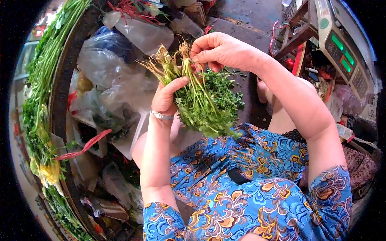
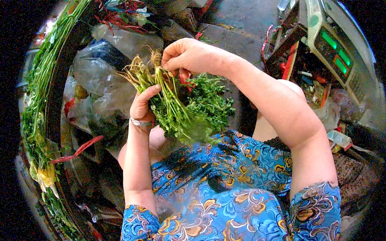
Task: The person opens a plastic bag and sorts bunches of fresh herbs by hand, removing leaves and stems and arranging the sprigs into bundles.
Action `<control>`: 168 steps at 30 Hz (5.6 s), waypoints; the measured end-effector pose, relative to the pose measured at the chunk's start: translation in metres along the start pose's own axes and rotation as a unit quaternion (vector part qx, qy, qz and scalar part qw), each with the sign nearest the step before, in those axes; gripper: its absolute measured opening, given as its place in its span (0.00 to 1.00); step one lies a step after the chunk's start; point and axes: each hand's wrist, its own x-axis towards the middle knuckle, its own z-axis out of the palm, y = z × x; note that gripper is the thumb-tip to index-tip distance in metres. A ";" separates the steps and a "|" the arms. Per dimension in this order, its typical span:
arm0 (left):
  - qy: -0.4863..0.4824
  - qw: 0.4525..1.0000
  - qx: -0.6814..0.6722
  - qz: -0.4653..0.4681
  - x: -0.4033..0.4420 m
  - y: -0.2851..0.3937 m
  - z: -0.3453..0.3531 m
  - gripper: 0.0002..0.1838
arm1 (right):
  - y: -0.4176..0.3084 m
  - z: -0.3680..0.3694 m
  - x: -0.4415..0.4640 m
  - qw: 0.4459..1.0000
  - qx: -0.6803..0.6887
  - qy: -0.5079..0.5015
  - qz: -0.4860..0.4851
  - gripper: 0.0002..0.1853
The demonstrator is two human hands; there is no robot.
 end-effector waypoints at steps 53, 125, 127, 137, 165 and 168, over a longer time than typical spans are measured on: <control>-0.140 0.982 0.116 -0.040 0.001 -0.012 0.018 0.16 | 0.025 0.018 0.013 0.987 0.068 0.081 -0.122 0.08; 0.154 0.967 -0.105 0.172 0.022 -0.023 -0.029 0.17 | 0.066 0.053 0.005 0.997 0.065 -0.036 0.016 0.67; 0.137 0.967 -0.138 0.166 0.020 -0.024 -0.018 0.17 | 0.067 0.065 0.001 0.999 0.037 0.003 0.005 0.54; -0.127 0.982 -0.042 0.132 0.001 0.005 -0.011 0.36 | 0.035 0.044 -0.004 0.950 0.280 -0.067 0.124 0.17; 0.047 0.971 -0.138 0.188 0.016 0.009 -0.042 0.06 | 0.059 0.045 -0.005 0.950 0.235 -0.102 0.177 0.22; 0.114 0.967 -0.144 0.178 0.016 0.010 -0.042 0.06 | 0.066 0.019 0.002 0.982 -0.183 -0.042 0.007 0.23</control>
